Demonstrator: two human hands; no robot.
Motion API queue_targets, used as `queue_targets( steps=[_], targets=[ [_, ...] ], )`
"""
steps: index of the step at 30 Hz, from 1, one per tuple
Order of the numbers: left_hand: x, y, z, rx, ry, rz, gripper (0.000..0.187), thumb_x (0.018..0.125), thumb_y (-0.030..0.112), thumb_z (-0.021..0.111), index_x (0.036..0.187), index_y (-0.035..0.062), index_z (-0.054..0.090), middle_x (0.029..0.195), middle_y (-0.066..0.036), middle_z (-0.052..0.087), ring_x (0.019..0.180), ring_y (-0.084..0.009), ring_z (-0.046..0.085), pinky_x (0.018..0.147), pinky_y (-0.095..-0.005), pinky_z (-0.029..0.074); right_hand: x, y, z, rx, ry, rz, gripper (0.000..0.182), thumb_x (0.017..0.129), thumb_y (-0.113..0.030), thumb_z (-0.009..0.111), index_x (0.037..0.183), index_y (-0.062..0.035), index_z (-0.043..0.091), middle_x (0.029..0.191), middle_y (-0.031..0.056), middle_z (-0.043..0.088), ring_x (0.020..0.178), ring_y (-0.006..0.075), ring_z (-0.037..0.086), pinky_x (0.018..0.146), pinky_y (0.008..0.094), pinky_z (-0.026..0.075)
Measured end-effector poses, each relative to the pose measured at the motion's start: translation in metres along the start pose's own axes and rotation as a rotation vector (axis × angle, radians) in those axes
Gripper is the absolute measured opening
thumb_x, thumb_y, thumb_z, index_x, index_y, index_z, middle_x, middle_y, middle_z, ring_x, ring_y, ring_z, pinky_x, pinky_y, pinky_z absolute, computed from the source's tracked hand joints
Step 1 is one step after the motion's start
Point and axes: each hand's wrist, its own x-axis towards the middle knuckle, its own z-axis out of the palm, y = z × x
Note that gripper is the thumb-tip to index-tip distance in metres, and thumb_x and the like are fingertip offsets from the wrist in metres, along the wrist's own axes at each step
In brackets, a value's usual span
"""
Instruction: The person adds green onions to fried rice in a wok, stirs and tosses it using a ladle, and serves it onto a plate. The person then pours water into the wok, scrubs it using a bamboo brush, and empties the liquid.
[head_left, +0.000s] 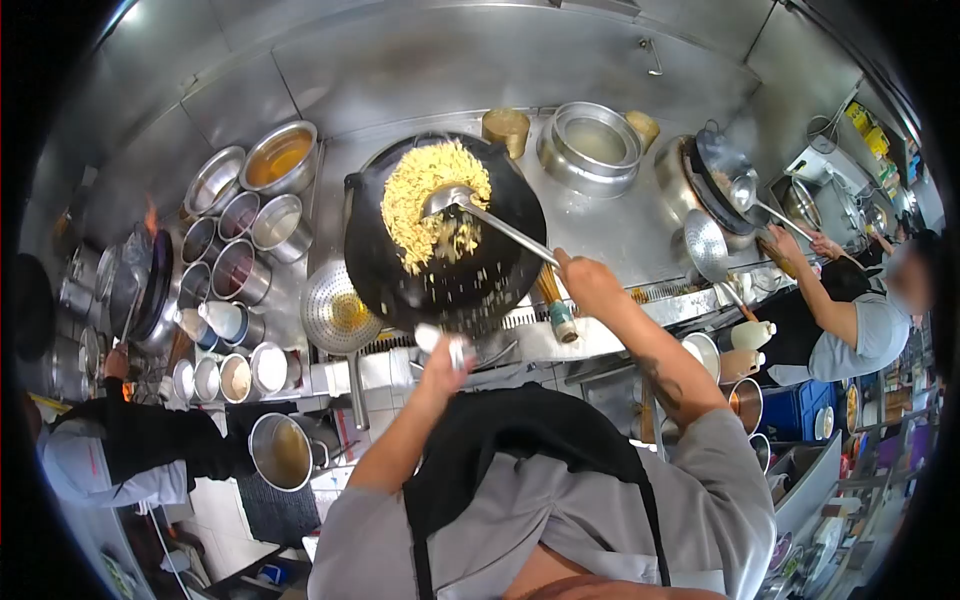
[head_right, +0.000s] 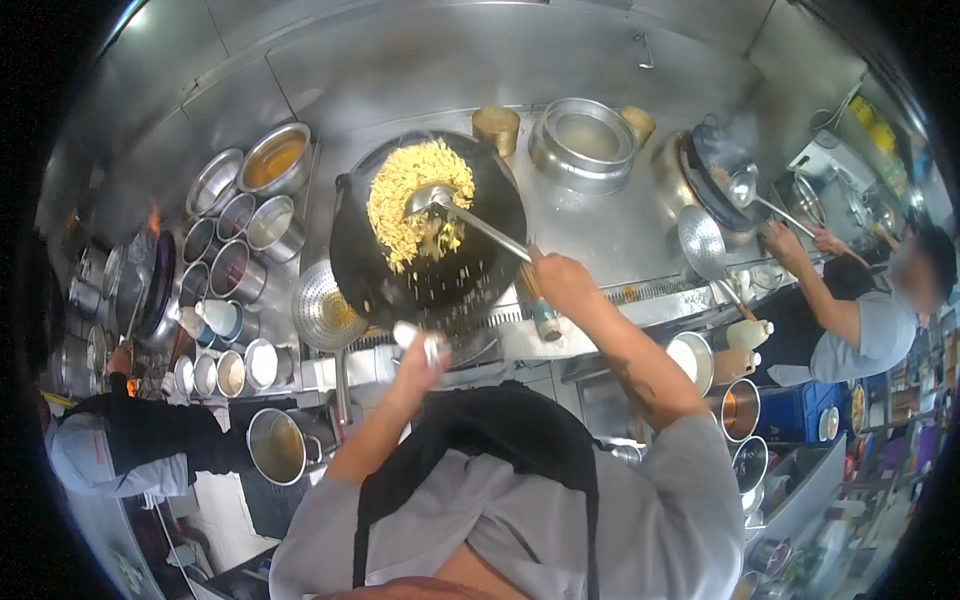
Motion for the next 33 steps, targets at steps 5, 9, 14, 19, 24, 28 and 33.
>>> queue_targets(
  steps=[5,9,14,19,24,28,33],
  targets=[
    [-0.005,0.033,0.038,-0.211,0.124,-0.056,0.008,0.085,0.018,0.055,0.082,0.0102,0.054,0.069,-0.006,0.057,0.057,-0.0197,0.054,0.042,-0.0291,0.041,-0.028,-0.023,-0.070,0.238,0.046,0.053,0.030,0.090,-0.014,0.054,0.116,0.0015,0.050,0.077,0.0240,0.060,0.076,0.0401,0.061,0.066,0.0450,0.049],
    [0.076,0.093,0.027,-0.145,0.061,-0.017,0.006,0.085,0.015,0.053,0.083,0.0092,0.055,0.070,-0.005,0.057,0.059,-0.0192,0.054,0.042,-0.0280,0.040,-0.027,-0.037,-0.108,0.729,0.134,0.047,0.041,0.094,-0.016,0.053,0.131,-0.0003,0.046,0.069,0.0128,0.055,0.055,0.0220,0.055,0.051,0.0320,0.045],
    [0.087,0.103,0.035,-0.098,0.036,-0.036,0.005,0.084,0.014,0.052,0.086,0.0109,0.055,0.072,-0.005,0.059,0.059,-0.0184,0.053,0.043,-0.0276,0.039,-0.006,-0.068,-0.134,1.665,-0.129,0.203,0.043,0.096,-0.025,0.051,0.132,-0.0012,0.043,0.065,0.0017,0.048,0.042,0.0074,0.043,0.036,0.0219,0.038],
    [0.106,0.098,0.015,-0.101,-0.043,-0.031,0.008,0.086,0.020,0.056,0.092,0.0157,0.058,0.081,-0.002,0.062,0.070,-0.0161,0.055,0.048,-0.0270,0.039,0.045,-0.049,0.011,1.958,-0.415,0.467,0.033,0.095,-0.033,0.052,0.118,-0.0088,0.052,0.069,-0.0001,0.050,0.040,0.0059,0.037,0.034,0.0231,0.034],
    [0.099,0.098,0.022,-0.122,0.060,-0.022,0.009,0.084,0.017,0.057,0.093,0.0149,0.056,0.082,-0.003,0.060,0.071,-0.0168,0.055,0.048,-0.0291,0.040,0.070,-0.047,0.069,1.049,-0.318,0.509,0.020,0.097,-0.024,0.048,0.094,-0.0046,0.054,0.060,-0.0010,0.047,0.039,0.0061,0.040,0.035,0.0232,0.035],
    [0.086,0.103,0.041,-0.137,0.129,-0.040,0.005,0.083,0.013,0.057,0.087,0.0122,0.054,0.074,-0.004,0.058,0.061,-0.0175,0.054,0.043,-0.0288,0.039,0.059,-0.060,0.042,0.924,-0.262,0.270,0.022,0.097,-0.022,0.047,0.092,-0.0028,0.055,0.055,-0.0019,0.046,0.038,0.0059,0.041,0.035,0.0234,0.036],
    [0.086,0.105,0.038,-0.165,0.157,-0.079,0.012,0.079,0.013,0.063,0.086,0.0128,0.053,0.072,-0.004,0.057,0.061,-0.0183,0.052,0.045,-0.0284,0.039,0.077,-0.036,0.067,0.892,-0.326,0.404,0.024,0.096,-0.024,0.050,0.091,-0.0021,0.059,0.055,-0.0022,0.044,0.040,0.0064,0.041,0.038,0.0239,0.034]
  ],
)
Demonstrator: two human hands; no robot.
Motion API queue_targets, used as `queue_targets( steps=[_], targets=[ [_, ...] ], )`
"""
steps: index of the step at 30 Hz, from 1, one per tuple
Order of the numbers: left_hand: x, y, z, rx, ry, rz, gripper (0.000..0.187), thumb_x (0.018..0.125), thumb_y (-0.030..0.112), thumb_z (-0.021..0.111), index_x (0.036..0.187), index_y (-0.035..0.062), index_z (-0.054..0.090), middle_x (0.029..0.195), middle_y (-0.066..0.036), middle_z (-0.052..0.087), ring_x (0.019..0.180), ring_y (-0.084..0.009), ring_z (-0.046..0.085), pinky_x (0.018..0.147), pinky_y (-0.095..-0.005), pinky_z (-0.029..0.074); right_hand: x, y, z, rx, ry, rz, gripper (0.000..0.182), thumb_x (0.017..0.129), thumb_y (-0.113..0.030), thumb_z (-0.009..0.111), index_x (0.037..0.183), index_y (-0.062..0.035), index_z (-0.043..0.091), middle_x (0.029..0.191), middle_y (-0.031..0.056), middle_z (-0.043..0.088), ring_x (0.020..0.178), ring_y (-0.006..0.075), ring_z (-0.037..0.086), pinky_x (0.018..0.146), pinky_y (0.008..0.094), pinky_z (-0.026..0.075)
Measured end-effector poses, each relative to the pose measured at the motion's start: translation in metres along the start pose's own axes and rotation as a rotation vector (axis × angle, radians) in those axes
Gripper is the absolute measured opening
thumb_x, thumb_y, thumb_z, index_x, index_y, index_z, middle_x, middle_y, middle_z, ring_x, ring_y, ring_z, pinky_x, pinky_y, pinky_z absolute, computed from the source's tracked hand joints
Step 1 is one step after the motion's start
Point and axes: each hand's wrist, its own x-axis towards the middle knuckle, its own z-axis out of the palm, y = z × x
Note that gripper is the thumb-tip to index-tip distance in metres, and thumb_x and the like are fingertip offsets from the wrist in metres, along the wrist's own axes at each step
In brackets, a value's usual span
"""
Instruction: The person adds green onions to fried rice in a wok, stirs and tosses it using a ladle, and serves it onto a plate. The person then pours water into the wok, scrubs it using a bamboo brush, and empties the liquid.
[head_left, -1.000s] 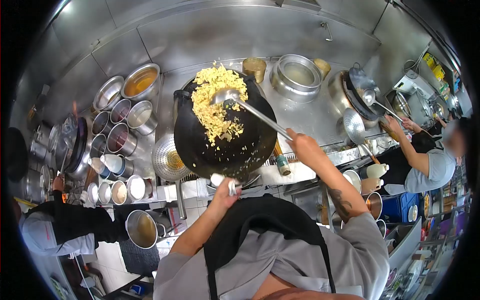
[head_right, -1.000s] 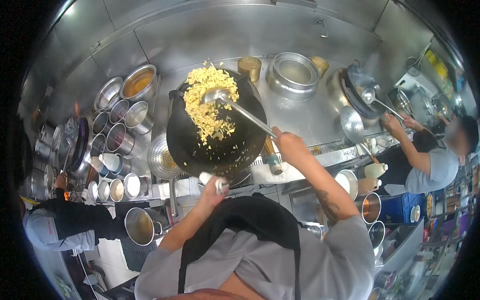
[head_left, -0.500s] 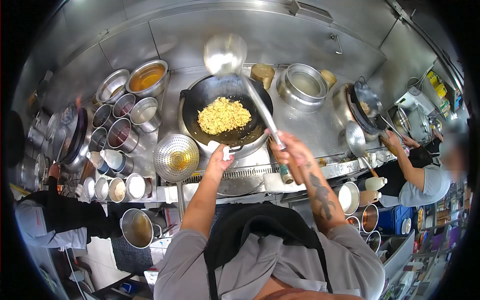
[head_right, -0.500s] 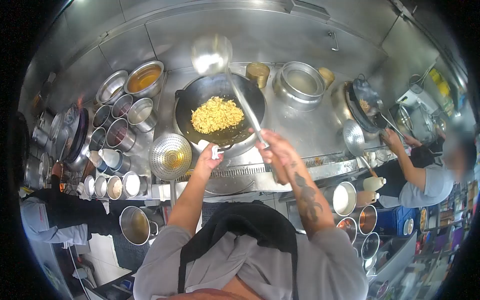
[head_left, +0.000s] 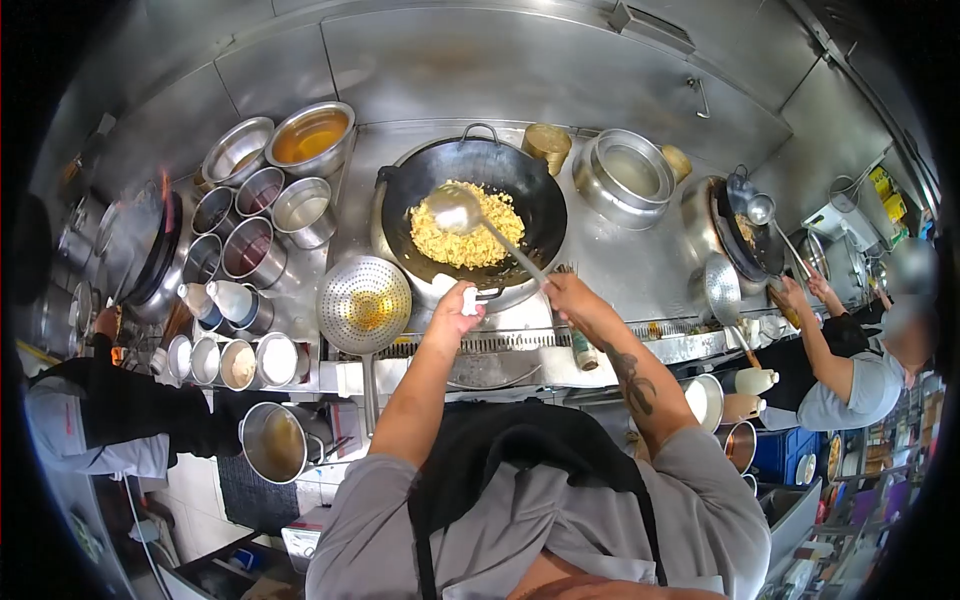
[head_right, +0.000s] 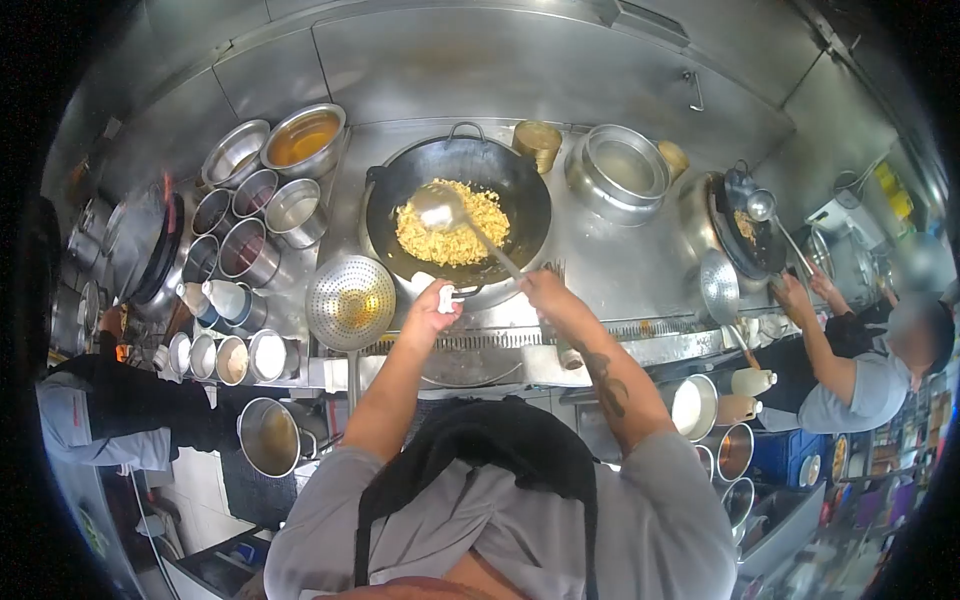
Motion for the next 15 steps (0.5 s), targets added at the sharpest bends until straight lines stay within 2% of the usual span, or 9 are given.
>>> queue_targets(
  steps=[1,4,7,10,12,14,15],
  targets=[
    [-0.006,0.000,0.006,0.001,0.023,0.006,0.012,0.079,0.014,0.064,0.086,0.0131,0.053,0.072,-0.004,0.057,0.062,-0.0184,0.052,0.046,-0.0283,0.039,-0.007,-0.019,-0.009,-0.161,0.044,0.033,0.026,0.095,-0.023,0.050,0.090,0.0008,0.058,0.060,0.0073,0.054,0.047,0.0168,0.053,0.046,0.0308,0.042],
    [-0.005,0.000,0.007,-0.020,0.041,-0.015,0.017,0.077,0.016,0.067,0.088,0.0139,0.053,0.073,-0.003,0.057,0.063,-0.0186,0.052,0.047,-0.0287,0.039,0.019,0.016,-0.026,-0.442,0.438,-0.396,0.027,0.093,-0.022,0.051,0.090,0.0036,0.057,0.068,0.0195,0.061,0.061,0.0311,0.062,0.058,0.0404,0.048],
    [0.005,0.001,0.000,-0.011,-0.014,-0.018,0.017,0.077,0.016,0.067,0.088,0.0135,0.054,0.074,-0.004,0.057,0.064,-0.0189,0.053,0.047,-0.0292,0.040,0.043,0.005,-0.044,-0.531,0.436,-0.150,0.027,0.091,-0.022,0.050,0.101,0.0021,0.060,0.086,0.0281,0.062,0.088,0.0456,0.059,0.079,0.0504,0.046],
    [0.003,0.002,0.003,0.007,-0.003,-0.015,0.012,0.078,0.015,0.065,0.085,0.0126,0.055,0.073,-0.004,0.058,0.063,-0.0191,0.054,0.048,-0.0295,0.041,0.089,0.016,-0.018,-0.534,0.516,-0.339,0.025,0.092,-0.023,0.053,0.098,0.0005,0.058,0.070,0.0228,0.061,0.063,0.0340,0.062,0.061,0.0455,0.049],
    [0.007,0.003,-0.001,-0.014,-0.024,-0.061,0.009,0.079,0.014,0.064,0.083,0.0120,0.056,0.072,-0.005,0.059,0.063,-0.0192,0.055,0.048,-0.0296,0.042,0.086,-0.007,0.011,-0.284,0.210,-0.087,0.025,0.093,-0.024,0.053,0.101,-0.0013,0.057,0.067,0.0188,0.060,0.053,0.0278,0.060,0.054,0.0439,0.048],
    [0.008,0.004,-0.001,0.012,-0.022,-0.069,0.007,0.079,0.015,0.063,0.082,0.0115,0.057,0.071,-0.004,0.059,0.063,-0.0193,0.055,0.048,-0.0297,0.042,0.073,-0.001,0.034,-0.357,0.175,-0.246,0.026,0.093,-0.025,0.052,0.103,-0.0014,0.056,0.065,0.0144,0.058,0.047,0.0218,0.056,0.047,0.0414,0.046],
    [0.008,0.005,-0.003,0.028,-0.021,-0.073,0.007,0.080,0.015,0.062,0.082,0.0113,0.057,0.070,-0.004,0.059,0.063,-0.0194,0.055,0.048,-0.0297,0.042,0.056,0.007,0.030,-0.407,0.153,-0.344,0.025,0.093,-0.024,0.053,0.105,-0.0024,0.055,0.067,0.0171,0.059,0.051,0.0270,0.058,0.050,0.0435,0.047]
  ],
)
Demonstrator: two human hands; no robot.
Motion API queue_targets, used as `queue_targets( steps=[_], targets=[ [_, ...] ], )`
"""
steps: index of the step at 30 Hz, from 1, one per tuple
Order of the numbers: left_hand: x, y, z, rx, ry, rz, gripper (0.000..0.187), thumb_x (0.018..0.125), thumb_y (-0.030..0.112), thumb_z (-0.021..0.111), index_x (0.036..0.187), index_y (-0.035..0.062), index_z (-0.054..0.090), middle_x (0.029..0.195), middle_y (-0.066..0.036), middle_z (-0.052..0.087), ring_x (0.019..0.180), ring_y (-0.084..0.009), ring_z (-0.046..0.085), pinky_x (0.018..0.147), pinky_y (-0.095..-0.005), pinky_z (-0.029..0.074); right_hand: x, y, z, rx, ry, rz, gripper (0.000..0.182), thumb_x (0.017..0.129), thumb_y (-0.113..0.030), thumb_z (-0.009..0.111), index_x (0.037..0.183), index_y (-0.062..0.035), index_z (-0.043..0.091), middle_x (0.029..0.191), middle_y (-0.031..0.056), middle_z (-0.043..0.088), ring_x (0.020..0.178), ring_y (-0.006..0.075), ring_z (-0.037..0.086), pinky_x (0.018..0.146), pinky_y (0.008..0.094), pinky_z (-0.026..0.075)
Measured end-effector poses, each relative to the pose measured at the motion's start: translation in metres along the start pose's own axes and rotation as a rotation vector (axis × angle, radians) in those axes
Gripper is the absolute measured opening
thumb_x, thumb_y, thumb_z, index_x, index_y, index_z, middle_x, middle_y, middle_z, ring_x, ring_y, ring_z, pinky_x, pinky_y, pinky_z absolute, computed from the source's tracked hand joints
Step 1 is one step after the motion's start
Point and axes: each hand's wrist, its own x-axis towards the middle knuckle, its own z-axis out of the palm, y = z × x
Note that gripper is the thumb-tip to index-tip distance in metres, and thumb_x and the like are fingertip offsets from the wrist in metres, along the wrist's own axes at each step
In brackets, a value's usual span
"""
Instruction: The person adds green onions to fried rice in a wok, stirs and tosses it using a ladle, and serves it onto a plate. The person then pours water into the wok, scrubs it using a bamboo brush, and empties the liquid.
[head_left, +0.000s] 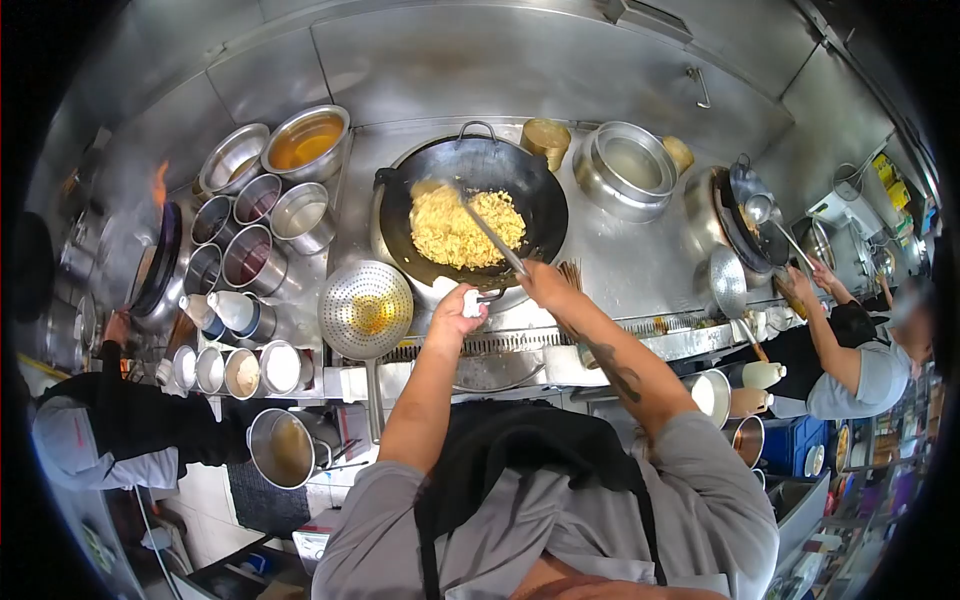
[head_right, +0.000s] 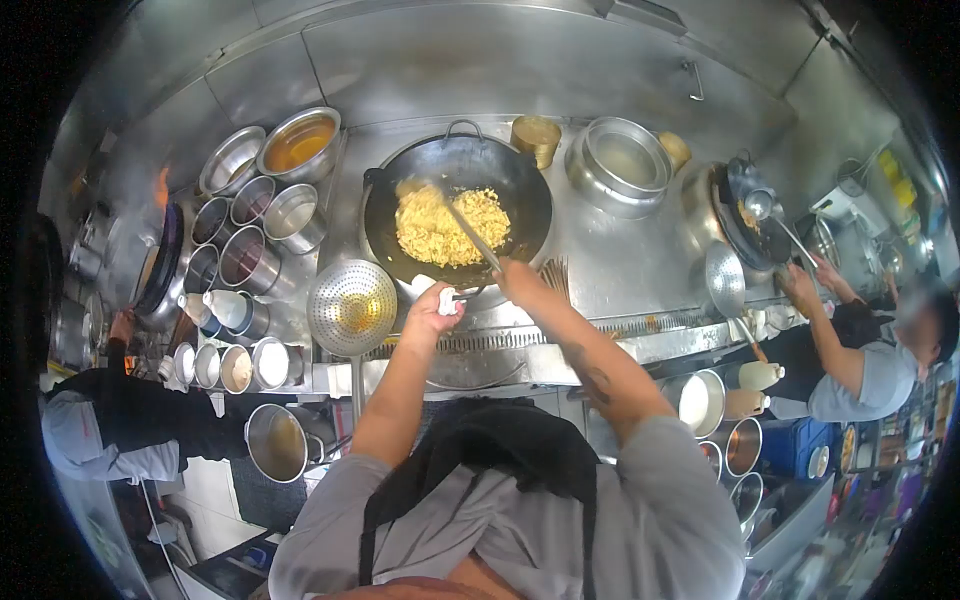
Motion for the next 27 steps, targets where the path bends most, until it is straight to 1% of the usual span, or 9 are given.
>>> queue_targets(
  steps=[2,4,6,9,13,16,21,23,27],
  targets=[
    [0.004,0.001,-0.002,-0.013,0.024,0.015,0.006,0.081,0.015,0.061,0.082,0.0113,0.057,0.071,-0.004,0.059,0.063,-0.0194,0.055,0.049,-0.0297,0.042,-0.039,0.014,-0.016,-0.111,0.011,-0.243,0.024,0.091,-0.021,0.053,0.109,-0.0045,0.053,0.071,0.0219,0.060,0.060,0.0361,0.061,0.057,0.0473,0.048],
    [0.012,0.000,-0.008,-0.031,0.031,0.027,0.006,0.082,0.016,0.061,0.084,0.0114,0.057,0.072,-0.004,0.059,0.064,-0.0195,0.055,0.049,-0.0297,0.042,-0.093,-0.020,-0.074,-0.190,-0.124,-0.056,0.028,0.089,-0.020,0.053,0.110,-0.0024,0.055,0.084,0.0234,0.063,0.080,0.0408,0.061,0.072,0.0470,0.049],
    [0.019,-0.004,-0.017,-0.064,0.032,0.037,0.007,0.083,0.017,0.060,0.086,0.0115,0.057,0.072,-0.005,0.058,0.064,-0.0197,0.055,0.050,-0.0297,0.043,-0.116,-0.027,-0.111,-0.446,-0.259,0.013,0.030,0.087,-0.015,0.052,0.114,-0.0016,0.053,0.080,0.0223,0.062,0.076,0.0399,0.062,0.071,0.0466,0.050],
    [-0.042,-0.043,0.011,-0.101,-0.026,0.126,0.009,0.086,0.020,0.059,0.091,0.0127,0.056,0.074,-0.004,0.058,0.067,-0.0199,0.055,0.050,-0.0296,0.042,-0.126,-0.018,-0.113,-0.615,-0.097,-0.010,0.031,0.087,-0.013,0.051,0.115,0.0003,0.052,0.075,0.0201,0.061,0.071,0.0393,0.062,0.066,0.0464,0.051],
    [-0.129,-0.076,0.044,-0.052,0.068,0.098,0.016,0.092,0.028,0.052,0.099,0.0130,0.053,0.085,-0.007,0.056,0.071,-0.0219,0.052,0.049,-0.0302,0.042,-0.135,-0.017,-0.117,-0.471,0.022,-0.201,0.024,0.090,-0.016,0.051,0.109,-0.0008,0.049,0.067,0.0185,0.058,0.064,0.0400,0.059,0.058,0.0474,0.047],
    [-0.065,-0.036,0.020,-0.156,-0.046,0.090,0.015,0.092,0.026,0.051,0.096,0.0114,0.052,0.080,-0.008,0.055,0.065,-0.0211,0.051,0.048,-0.0295,0.042,-0.158,-0.033,-0.131,-0.283,-0.104,-0.129,0.027,0.089,-0.018,0.054,0.110,-0.0009,0.053,0.070,0.0227,0.059,0.070,0.0411,0.060,0.064,0.0484,0.047],
    [-0.145,-0.066,0.068,-0.041,0.070,0.091,0.008,0.090,0.020,0.051,0.092,0.0117,0.050,0.074,-0.005,0.053,0.061,-0.0193,0.051,0.044,-0.0269,0.040,-0.164,-0.015,-0.159,0.045,-0.252,-0.146,0.030,0.087,-0.019,0.057,0.115,-0.0066,0.056,0.084,0.0221,0.063,0.080,0.0413,0.061,0.071,0.0476,0.047],
    [-0.128,-0.052,0.068,-0.171,0.171,0.063,0.009,0.089,0.019,0.052,0.088,0.0106,0.051,0.075,-0.006,0.054,0.061,-0.0193,0.051,0.044,-0.0271,0.040,-0.131,0.006,-0.145,-0.142,-0.240,-0.131,0.028,0.087,-0.018,0.055,0.111,-0.0043,0.056,0.081,0.0225,0.063,0.078,0.0409,0.061,0.071,0.0477,0.048],
    [-0.057,-0.095,-0.050,-0.064,-0.103,0.157,0.021,0.091,0.027,0.049,0.080,0.0099,0.054,0.069,-0.006,0.055,0.055,-0.0204,0.051,0.046,-0.0302,0.044,-0.110,0.008,-0.108,-0.416,0.030,-0.061,0.023,0.088,-0.017,0.051,0.104,-0.0007,0.054,0.075,0.0230,0.062,0.075,0.0400,0.062,0.068,0.0478,0.049]
  ],
)
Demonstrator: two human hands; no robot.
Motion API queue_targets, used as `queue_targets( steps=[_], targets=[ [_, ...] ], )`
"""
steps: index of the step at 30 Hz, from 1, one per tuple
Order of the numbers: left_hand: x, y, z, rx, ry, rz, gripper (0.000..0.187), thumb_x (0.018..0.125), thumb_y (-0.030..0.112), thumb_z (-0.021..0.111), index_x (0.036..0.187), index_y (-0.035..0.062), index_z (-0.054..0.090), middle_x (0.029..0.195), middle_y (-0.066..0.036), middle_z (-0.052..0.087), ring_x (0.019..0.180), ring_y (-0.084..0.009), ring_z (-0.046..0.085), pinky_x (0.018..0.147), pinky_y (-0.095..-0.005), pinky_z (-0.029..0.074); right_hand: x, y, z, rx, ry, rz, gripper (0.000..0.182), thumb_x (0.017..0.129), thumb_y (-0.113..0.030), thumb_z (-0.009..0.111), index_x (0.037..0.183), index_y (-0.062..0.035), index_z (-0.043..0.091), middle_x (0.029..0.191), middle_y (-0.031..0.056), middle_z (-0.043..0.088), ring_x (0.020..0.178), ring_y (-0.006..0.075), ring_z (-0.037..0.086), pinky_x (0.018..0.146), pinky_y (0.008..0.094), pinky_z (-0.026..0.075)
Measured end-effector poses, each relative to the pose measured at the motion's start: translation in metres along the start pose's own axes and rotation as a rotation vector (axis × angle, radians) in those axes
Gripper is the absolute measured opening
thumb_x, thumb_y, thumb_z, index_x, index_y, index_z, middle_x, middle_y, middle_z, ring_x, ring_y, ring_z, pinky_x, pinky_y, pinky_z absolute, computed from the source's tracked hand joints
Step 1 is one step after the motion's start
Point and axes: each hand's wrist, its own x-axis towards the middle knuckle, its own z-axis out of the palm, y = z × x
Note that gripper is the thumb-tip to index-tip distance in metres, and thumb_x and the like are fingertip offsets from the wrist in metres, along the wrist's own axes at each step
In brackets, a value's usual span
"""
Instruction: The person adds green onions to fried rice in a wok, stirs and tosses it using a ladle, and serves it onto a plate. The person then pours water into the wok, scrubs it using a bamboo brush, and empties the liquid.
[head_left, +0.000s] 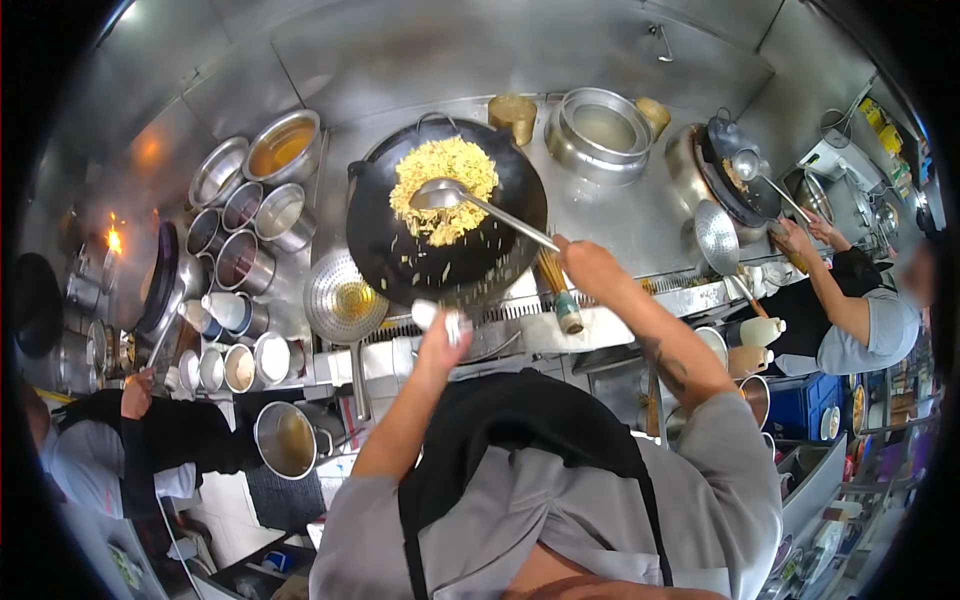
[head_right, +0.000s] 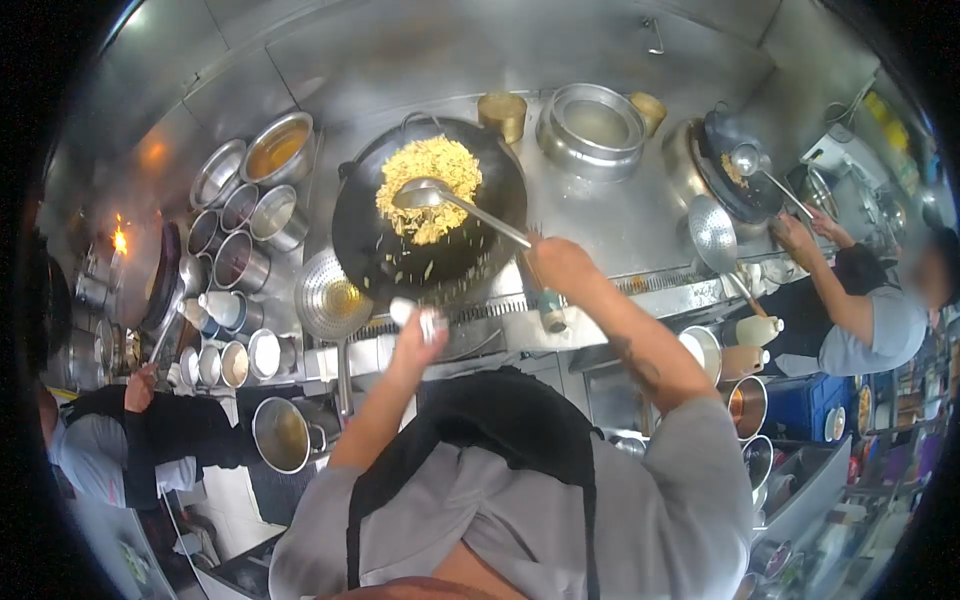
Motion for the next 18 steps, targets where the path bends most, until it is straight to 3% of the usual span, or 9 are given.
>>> queue_targets(
  steps=[2,4,5,8,11,13,16,17,18],
  targets=[
    [-0.032,-0.026,-0.020,0.106,0.006,-0.109,0.020,0.090,0.029,0.052,0.079,0.0119,0.054,0.064,-0.004,0.055,0.052,-0.0207,0.053,0.040,-0.0314,0.041,-0.013,-0.009,-0.022,0.019,0.098,-0.072,0.020,0.089,-0.017,0.050,0.101,-0.0009,0.051,0.072,0.0228,0.061,0.073,0.0398,0.062,0.066,0.0480,0.049],
    [-0.043,-0.017,0.022,0.096,0.121,-0.066,0.022,0.091,0.029,0.052,0.077,0.0121,0.054,0.064,-0.004,0.055,0.052,-0.0202,0.052,0.040,-0.0315,0.041,-0.025,-0.014,-0.035,-0.021,0.111,-0.094,0.020,0.089,-0.018,0.050,0.102,-0.0020,0.050,0.072,0.0220,0.061,0.073,0.0400,0.062,0.065,0.0482,0.049],
    [-0.045,-0.014,0.036,0.080,0.197,-0.053,0.023,0.091,0.029,0.052,0.075,0.0121,0.054,0.064,-0.004,0.055,0.052,-0.0200,0.052,0.040,-0.0315,0.041,-0.029,-0.018,-0.045,0.023,0.081,-0.107,0.023,0.090,-0.020,0.050,0.105,-0.0025,0.051,0.073,0.0214,0.061,0.073,0.0404,0.061,0.065,0.0478,0.048],
    [0.012,0.044,0.065,-0.057,0.029,-0.043,0.019,0.091,0.028,0.053,0.085,0.0100,0.053,0.072,-0.006,0.055,0.061,-0.0221,0.053,0.046,-0.0306,0.043,-0.040,-0.025,-0.064,0.113,-0.124,-0.093,0.026,0.090,-0.021,0.052,0.108,-0.0028,0.054,0.076,0.0213,0.062,0.074,0.0405,0.061,0.067,0.0476,0.047],
    [-0.046,0.041,0.117,-0.082,0.217,-0.092,0.014,0.092,0.024,0.050,0.089,0.0107,0.052,0.080,-0.008,0.055,0.068,-0.0256,0.054,0.046,-0.0291,0.042,-0.063,-0.019,-0.090,0.227,-0.203,-0.214,0.028,0.088,-0.017,0.058,0.110,0.0000,0.058,0.075,0.0242,0.061,0.072,0.0408,0.061,0.066,0.0471,0.046],
    [-0.049,0.046,0.115,-0.027,0.229,-0.111,0.014,0.092,0.024,0.050,0.089,0.0101,0.051,0.079,-0.008,0.054,0.068,-0.0254,0.053,0.046,-0.0293,0.043,-0.062,-0.003,-0.084,0.357,-0.269,-0.257,0.029,0.088,-0.018,0.058,0.111,-0.0006,0.059,0.077,0.0221,0.063,0.071,0.0385,0.062,0.066,0.0469,0.046],
    [-0.025,0.055,0.103,-0.089,0.188,-0.097,0.017,0.092,0.025,0.050,0.089,0.0085,0.051,0.078,-0.009,0.054,0.066,-0.0250,0.053,0.047,-0.0287,0.043,-0.031,0.002,-0.045,0.206,-0.230,-0.114,0.030,0.088,-0.019,0.057,0.113,-0.0010,0.059,0.072,0.0213,0.061,0.068,0.0370,0.062,0.065,0.0462,0.047],
    [0.007,0.041,0.059,-0.045,-0.034,0.041,0.018,0.092,0.025,0.050,0.088,0.0079,0.052,0.074,-0.008,0.055,0.064,-0.0230,0.054,0.047,-0.0286,0.044,-0.027,-0.002,-0.024,0.119,-0.147,-0.078,0.028,0.089,-0.017,0.055,0.110,-0.0008,0.057,0.073,0.0223,0.061,0.069,0.0384,0.062,0.065,0.0466,0.048],
    [0.013,0.018,0.034,-0.084,-0.002,0.001,0.017,0.092,0.024,0.049,0.087,0.0089,0.054,0.070,-0.006,0.055,0.062,-0.0200,0.053,0.048,-0.0287,0.044,-0.020,-0.007,-0.003,0.029,-0.051,-0.047,0.025,0.089,-0.016,0.053,0.108,-0.0006,0.056,0.074,0.0233,0.061,0.070,0.0399,0.062,0.065,0.0471,0.049]
  ],
)
